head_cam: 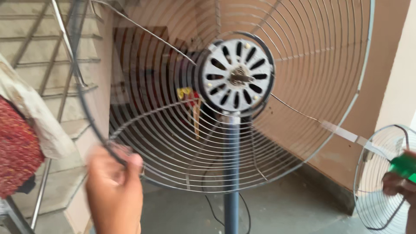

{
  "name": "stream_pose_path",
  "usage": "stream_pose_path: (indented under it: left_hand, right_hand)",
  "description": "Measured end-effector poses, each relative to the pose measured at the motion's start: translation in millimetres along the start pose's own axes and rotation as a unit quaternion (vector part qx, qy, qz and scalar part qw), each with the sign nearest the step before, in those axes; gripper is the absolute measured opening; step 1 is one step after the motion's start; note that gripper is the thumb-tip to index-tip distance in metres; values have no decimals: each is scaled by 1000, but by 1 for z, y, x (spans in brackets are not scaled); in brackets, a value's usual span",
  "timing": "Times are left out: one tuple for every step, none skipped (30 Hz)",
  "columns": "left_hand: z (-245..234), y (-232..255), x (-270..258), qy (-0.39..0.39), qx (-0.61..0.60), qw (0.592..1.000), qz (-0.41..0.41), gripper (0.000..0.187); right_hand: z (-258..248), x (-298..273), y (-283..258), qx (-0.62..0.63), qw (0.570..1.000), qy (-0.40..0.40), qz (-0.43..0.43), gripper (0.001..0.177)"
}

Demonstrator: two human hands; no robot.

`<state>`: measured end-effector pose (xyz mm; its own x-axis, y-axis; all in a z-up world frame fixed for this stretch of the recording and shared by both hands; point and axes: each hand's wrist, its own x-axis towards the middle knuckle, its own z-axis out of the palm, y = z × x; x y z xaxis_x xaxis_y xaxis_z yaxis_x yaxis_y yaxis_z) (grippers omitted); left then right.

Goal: The person uses a green-handled screwdriver to remove the central nut and washers from the motor shaft of a standing electric fan. They place the removed parts on a nearby wooden stool and continue unscrewing components from the fan's central hub.

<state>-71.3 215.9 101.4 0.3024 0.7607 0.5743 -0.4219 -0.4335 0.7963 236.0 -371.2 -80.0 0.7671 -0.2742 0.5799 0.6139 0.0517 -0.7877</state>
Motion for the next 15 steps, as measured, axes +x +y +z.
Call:
stream_pose_path:
  left_hand:
    - [3, 13, -7, 71, 137, 979, 133, 69]
    - [11, 29, -11, 132, 269, 917, 263, 95]
    - [21, 48, -15, 164, 309, 890, 293, 93]
    - [36, 70, -11, 176, 318, 875, 318, 90]
    - [48, 94, -6, 188, 331, 860, 340, 88]
    - [59, 119, -1, 173, 333, 860, 346, 84]
    - [70, 147, 7, 157, 333, 860, 354, 81]
    - [79, 174, 9, 131, 348, 859, 352, 77]
    - [91, 202, 11, 106, 357, 858, 353, 74]
    - [100, 229, 13, 81, 364, 857, 355, 70]
    - [106, 252, 17, 59, 367, 858, 355, 67]
    - [108, 272, 27, 32, 368, 861, 349, 65]
    - [113, 289, 34, 7, 368, 863, 345, 63]
    - [115, 304, 39, -23, 366, 868, 333, 62]
    - [116, 316, 46, -53, 361, 872, 326, 61]
  right_hand:
    - [1, 9, -9, 3, 1000, 1, -5, 37]
    - [4, 18, -22, 10, 1000, 1, -14, 36]
    - [8, 20, -38, 20, 1000, -7, -18, 36]
    - [15, 23, -58, 29, 999, -15, -22, 36]
    - [24, 21, -80, 40, 999, -27, -24, 36]
    - [34, 21, -105, 52, 997, -41, -24, 37]
    - [47, 21, -132, 64, 996, -54, -23, 38]
    - [58, 21, -162, 77, 995, -65, -23, 40]
    - [69, 26, -192, 92, 993, -73, -24, 41]
    - [82, 27, -219, 109, 990, -80, -26, 44]
    - [96, 31, -248, 124, 988, -88, -29, 46]
    - [109, 34, -273, 140, 985, -96, -32, 48]
    - [118, 39, -294, 159, 981, -104, -35, 51]
    - [122, 38, -314, 178, 977, -113, -34, 54]
    - [127, 35, -330, 199, 972, -118, -34, 57]
